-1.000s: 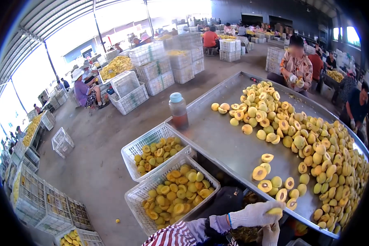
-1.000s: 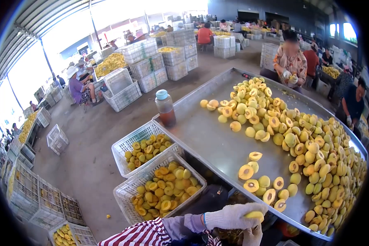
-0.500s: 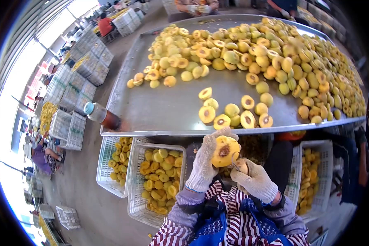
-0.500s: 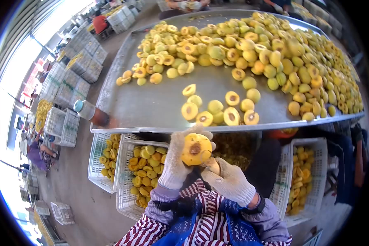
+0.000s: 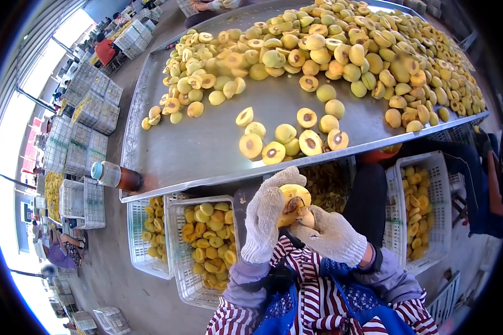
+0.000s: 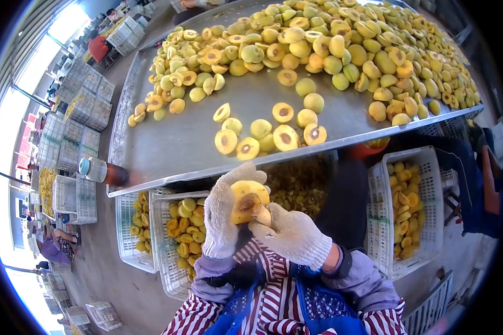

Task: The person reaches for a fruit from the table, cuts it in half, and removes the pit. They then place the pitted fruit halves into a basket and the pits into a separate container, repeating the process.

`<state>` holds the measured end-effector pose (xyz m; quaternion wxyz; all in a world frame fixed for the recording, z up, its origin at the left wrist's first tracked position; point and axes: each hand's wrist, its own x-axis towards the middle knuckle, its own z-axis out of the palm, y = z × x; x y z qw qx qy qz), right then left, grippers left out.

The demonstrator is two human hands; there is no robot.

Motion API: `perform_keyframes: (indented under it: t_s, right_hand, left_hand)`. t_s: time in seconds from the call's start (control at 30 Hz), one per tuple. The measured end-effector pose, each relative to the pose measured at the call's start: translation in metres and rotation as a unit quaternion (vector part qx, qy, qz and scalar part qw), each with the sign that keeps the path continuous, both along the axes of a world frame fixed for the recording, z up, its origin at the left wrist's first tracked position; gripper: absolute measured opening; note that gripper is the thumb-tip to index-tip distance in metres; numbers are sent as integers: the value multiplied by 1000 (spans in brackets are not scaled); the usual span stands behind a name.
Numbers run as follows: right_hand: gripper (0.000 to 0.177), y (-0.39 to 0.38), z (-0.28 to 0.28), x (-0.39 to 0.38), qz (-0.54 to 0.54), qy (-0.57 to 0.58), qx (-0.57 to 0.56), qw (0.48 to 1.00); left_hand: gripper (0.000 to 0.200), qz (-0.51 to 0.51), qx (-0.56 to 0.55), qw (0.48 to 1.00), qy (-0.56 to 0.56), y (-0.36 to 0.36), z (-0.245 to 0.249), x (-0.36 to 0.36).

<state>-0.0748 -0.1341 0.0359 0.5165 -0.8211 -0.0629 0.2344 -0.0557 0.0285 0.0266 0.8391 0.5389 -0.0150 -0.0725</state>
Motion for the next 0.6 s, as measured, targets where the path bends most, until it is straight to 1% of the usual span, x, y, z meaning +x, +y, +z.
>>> perform_keyframes:
  t_s: [0.03,0.1,0.13,0.17,0.2,0.27,0.3,0.4,0.43,0.47,0.53,0.57,0.6]
  right_hand:
    - [42,-1,-4,0,6,21,36,999]
    - [43,-3,-10,0,20,63,107,992]
    - [41,-5,-7,1,19,99,119,988]
    - [40,-6,0,3,19,135,131,982]
    - [38,-8,7,5,19,170,143,975]
    - [34,-11,13,7,5,261,194,945]
    - [32,-13,14,8,-1,305,219,927]
    - [27,-23,-2,8,37,338,363,868]
    - [25,-25,1,9,37,355,337,871]
    - [25,-24,3,8,29,357,311,880]
    - [26,-19,6,8,16,360,255,897]
    - [27,-19,4,8,11,373,274,886]
    - [28,-20,3,8,10,386,297,873]
  left_hand:
    - [55,-16,22,1000,-7,2,2,3]
    - [47,3,110,992,-56,-1,6,5]
    - [43,12,155,985,-80,-3,9,6]
    - [38,-7,210,975,-73,-2,17,10]
    - [34,-27,265,961,-68,-1,25,14]
    - [31,-102,411,899,-113,6,34,29]
    - [28,-73,393,912,-93,0,34,28]
    - [28,65,431,865,-250,-17,35,17]
    - [30,68,433,863,-251,-19,33,17]
    - [34,3,431,880,-197,-17,33,19]
    - [41,-123,420,895,-88,-7,35,31]
    - [46,-169,343,924,10,-4,32,38]
    - [42,-149,292,945,9,-5,33,37]
